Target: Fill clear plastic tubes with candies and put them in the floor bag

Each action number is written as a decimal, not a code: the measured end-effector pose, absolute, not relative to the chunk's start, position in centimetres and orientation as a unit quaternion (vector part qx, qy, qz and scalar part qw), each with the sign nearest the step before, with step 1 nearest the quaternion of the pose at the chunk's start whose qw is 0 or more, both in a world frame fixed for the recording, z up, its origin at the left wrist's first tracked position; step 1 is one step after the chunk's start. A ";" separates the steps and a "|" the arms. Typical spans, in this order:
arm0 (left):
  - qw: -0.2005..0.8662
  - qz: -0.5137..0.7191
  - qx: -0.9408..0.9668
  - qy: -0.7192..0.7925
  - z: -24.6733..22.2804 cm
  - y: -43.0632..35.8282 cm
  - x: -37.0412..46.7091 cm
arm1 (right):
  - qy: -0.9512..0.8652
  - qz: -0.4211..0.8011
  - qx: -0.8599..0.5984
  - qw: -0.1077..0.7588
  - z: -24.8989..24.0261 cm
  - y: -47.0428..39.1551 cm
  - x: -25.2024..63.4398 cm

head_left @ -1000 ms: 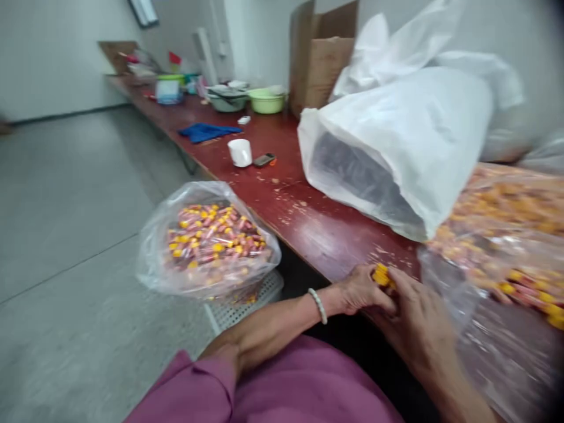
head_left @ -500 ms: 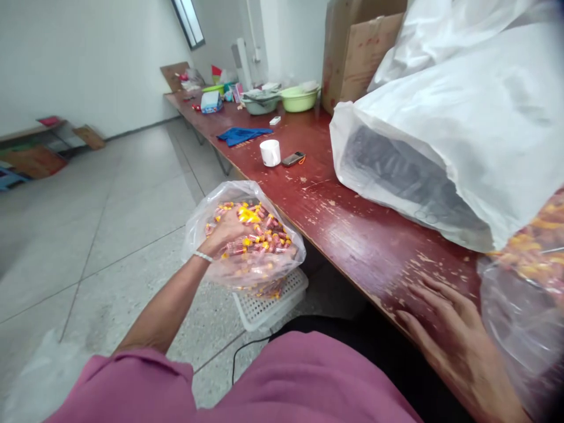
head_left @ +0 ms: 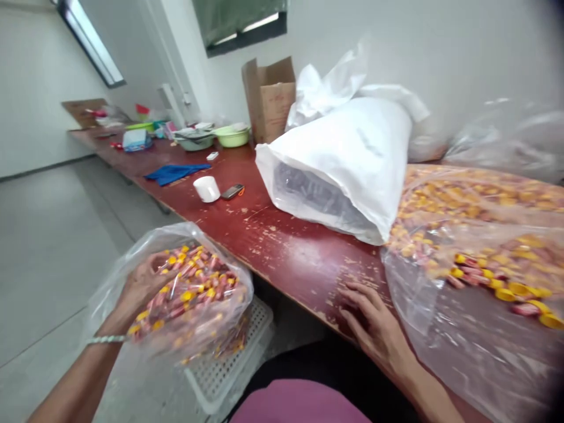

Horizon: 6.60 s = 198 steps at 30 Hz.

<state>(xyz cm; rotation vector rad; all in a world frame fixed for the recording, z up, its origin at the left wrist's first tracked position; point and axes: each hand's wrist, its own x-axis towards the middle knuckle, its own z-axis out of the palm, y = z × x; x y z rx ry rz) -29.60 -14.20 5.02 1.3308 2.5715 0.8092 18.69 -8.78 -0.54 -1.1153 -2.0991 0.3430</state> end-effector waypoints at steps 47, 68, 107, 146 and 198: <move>0.053 0.181 0.820 0.540 -0.4 2.4 -0.8 | -0.741 0.014 -0.557 0.375 -2.0 -0.5 17.3; 0.309 0.427 0.670 0.523 1.5 0.7 -4.5 | -0.604 0.156 -0.567 0.538 -2.5 -1.8 17.7; 0.470 0.546 0.527 0.450 -1.5 0.3 -2.0 | -0.807 0.163 -0.478 0.306 0.0 -1.0 12.4; 0.451 0.623 0.441 0.462 -2.3 10.1 -1.9 | -0.502 0.317 -0.623 0.510 -1.1 13.7 8.4; 0.432 0.323 0.768 0.346 -0.3 0.4 6.7 | -0.580 0.164 -0.572 0.556 1.8 -4.7 22.4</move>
